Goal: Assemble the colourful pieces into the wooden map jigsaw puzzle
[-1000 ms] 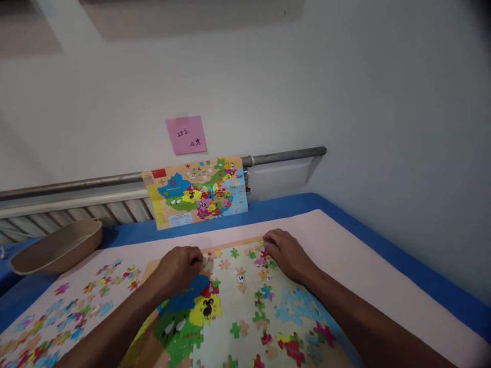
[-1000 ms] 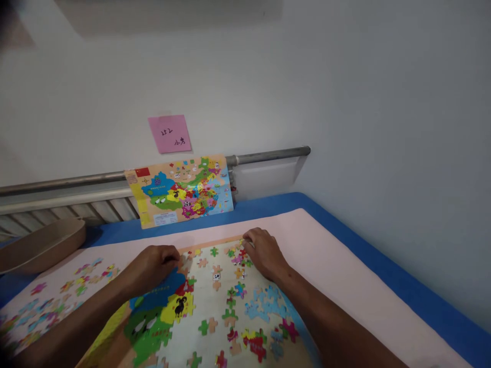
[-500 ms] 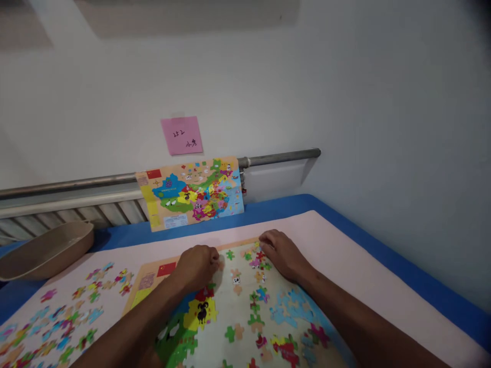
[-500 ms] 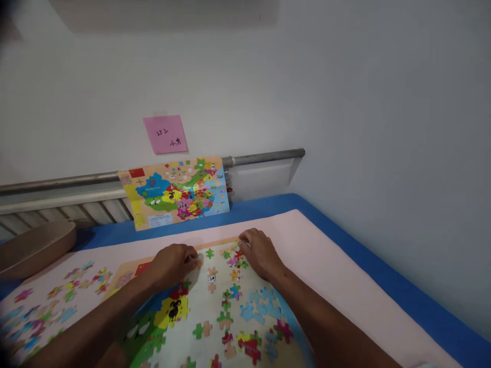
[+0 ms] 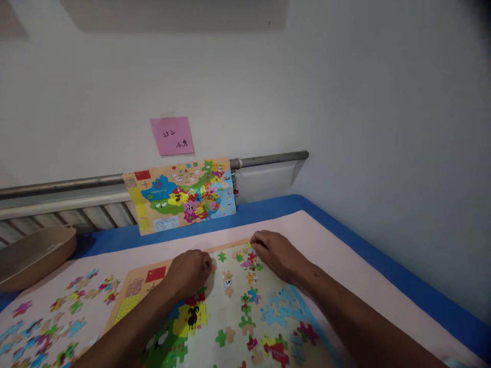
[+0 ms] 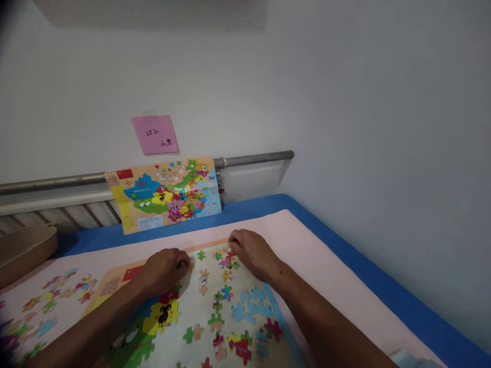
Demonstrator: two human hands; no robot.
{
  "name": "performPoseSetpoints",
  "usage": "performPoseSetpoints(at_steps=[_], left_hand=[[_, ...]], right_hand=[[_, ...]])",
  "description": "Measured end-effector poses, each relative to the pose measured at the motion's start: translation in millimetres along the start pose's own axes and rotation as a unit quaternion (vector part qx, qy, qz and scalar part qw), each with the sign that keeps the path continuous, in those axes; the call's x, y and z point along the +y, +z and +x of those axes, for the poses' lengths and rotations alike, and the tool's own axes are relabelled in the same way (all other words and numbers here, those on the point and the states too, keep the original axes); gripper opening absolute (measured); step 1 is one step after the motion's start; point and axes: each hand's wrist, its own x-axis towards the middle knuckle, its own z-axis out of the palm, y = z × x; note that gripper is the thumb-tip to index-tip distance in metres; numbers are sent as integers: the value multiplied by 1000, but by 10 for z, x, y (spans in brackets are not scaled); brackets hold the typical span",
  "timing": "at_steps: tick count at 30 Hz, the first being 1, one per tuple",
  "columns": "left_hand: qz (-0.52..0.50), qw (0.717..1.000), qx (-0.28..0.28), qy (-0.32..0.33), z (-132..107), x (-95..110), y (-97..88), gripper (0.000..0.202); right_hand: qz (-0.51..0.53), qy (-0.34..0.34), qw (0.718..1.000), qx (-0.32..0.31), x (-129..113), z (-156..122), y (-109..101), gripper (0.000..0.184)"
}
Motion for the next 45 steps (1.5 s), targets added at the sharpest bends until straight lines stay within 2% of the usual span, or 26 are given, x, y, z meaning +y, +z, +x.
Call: performPoseSetpoints(at_steps=[2, 5, 12, 16, 18, 20, 23, 26, 29, 31, 33, 35, 37, 40, 45], left_hand=[[4, 1000, -4, -1, 1, 16, -3, 20], [-7, 1000, -7, -8, 10, 12, 9, 20], [-41, 998, 41, 0, 1, -7, 50, 15], [-152, 987, 45, -19, -15, 17, 34, 20], [-268, 963, 24, -27, -19, 45, 27, 18], [-389, 921, -7, -31, -19, 88, 28, 12], [-496, 868, -32, -21, -8, 176, 31, 7], [-532, 846, -27, -8, 20, 259, 26, 20], [-544, 839, -24, -7, 40, 294, 18, 24], [-530, 848, -20, -11, 29, 286, 17, 16], [-446, 895, -1, -12, -5, 267, 21, 11], [-300, 954, 21, 0, -50, 259, 27, 11], [-166, 986, 17, 24, -89, 276, 33, 12], [-73, 996, -9, 52, -114, 339, 38, 18], [-73, 996, -13, 39, -97, 401, 55, 16]], right_hand=[[-24, -14, 998, -65, -45, -14, -18, 13], [-60, -11, 993, -106, -87, -33, -4, 8], [-1, -30, 996, -79, -173, -36, -27, 14], [122, -31, 990, -62, -282, -55, 68, 13], [206, -4, 976, -68, -330, -68, 172, 11], [289, 29, 954, -75, -367, -75, 282, 12], [394, 61, 914, -77, -414, -74, 399, 15], [456, 85, 882, -86, -450, -75, 434, 16], [456, 104, 880, -82, -444, -73, 424, 13], [445, 114, 886, -68, -399, -57, 419, 12], [442, 123, 888, -43, -327, -28, 420, 14], [444, 129, 886, -19, -252, 3, 427, 17], [450, 128, 884, -11, -198, 24, 432, 19], [454, 125, 882, -26, -170, 30, 431, 19], [446, 122, 886, -33, -179, 11, 440, 14]])
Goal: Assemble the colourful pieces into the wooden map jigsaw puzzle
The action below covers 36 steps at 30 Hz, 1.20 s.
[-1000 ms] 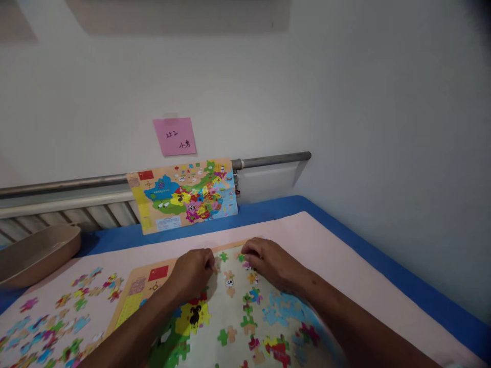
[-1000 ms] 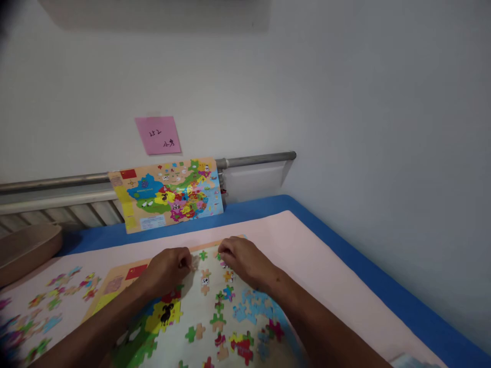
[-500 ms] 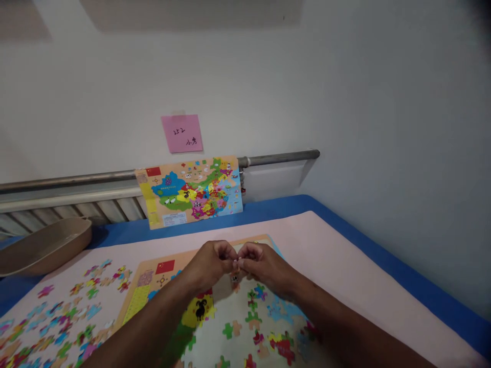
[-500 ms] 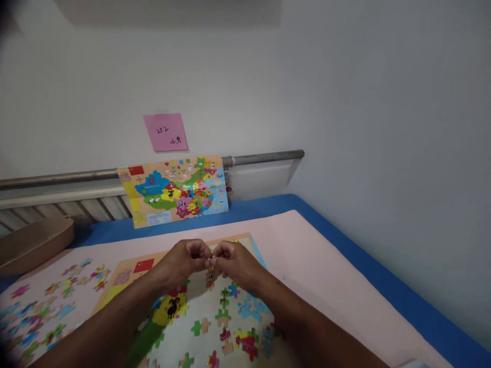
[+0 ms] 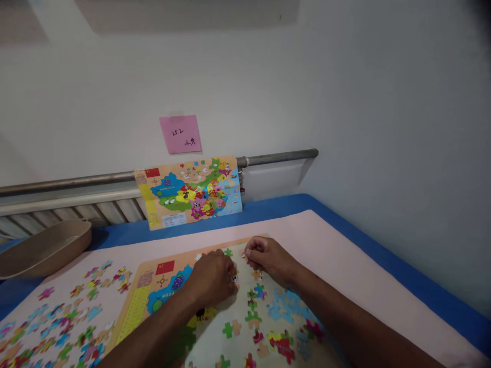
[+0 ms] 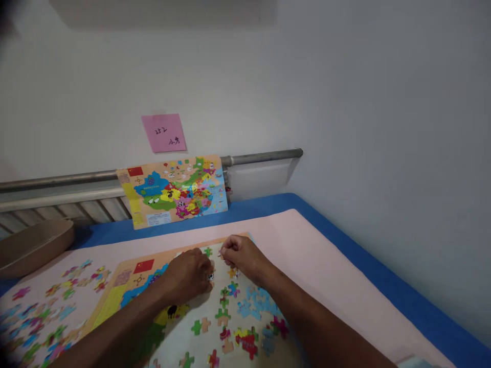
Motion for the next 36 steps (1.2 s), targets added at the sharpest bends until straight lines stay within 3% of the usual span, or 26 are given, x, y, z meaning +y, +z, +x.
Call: performPoseSetpoints(at_steps=[7, 18, 27, 33, 36], left_hand=[[-76, 995, 28, -53, -11, -29, 86, 24], [-138, 989, 39, -47, 55, -92, 142, 16], [-290, 949, 38, -115, 177, -215, 165, 20], [-389, 915, 67, -88, 148, -223, 115, 6], [-400, 911, 76, -67, 141, -201, 93, 10]], right_hand=[[25, 14, 1000, -9, 26, -2, 27, 14], [12, 74, 997, 7, -35, -8, -4, 14], [24, 92, 995, 14, -77, -27, 13, 9], [65, 113, 991, 29, -152, -77, 153, 11], [105, 123, 986, 35, -159, -114, 267, 19]])
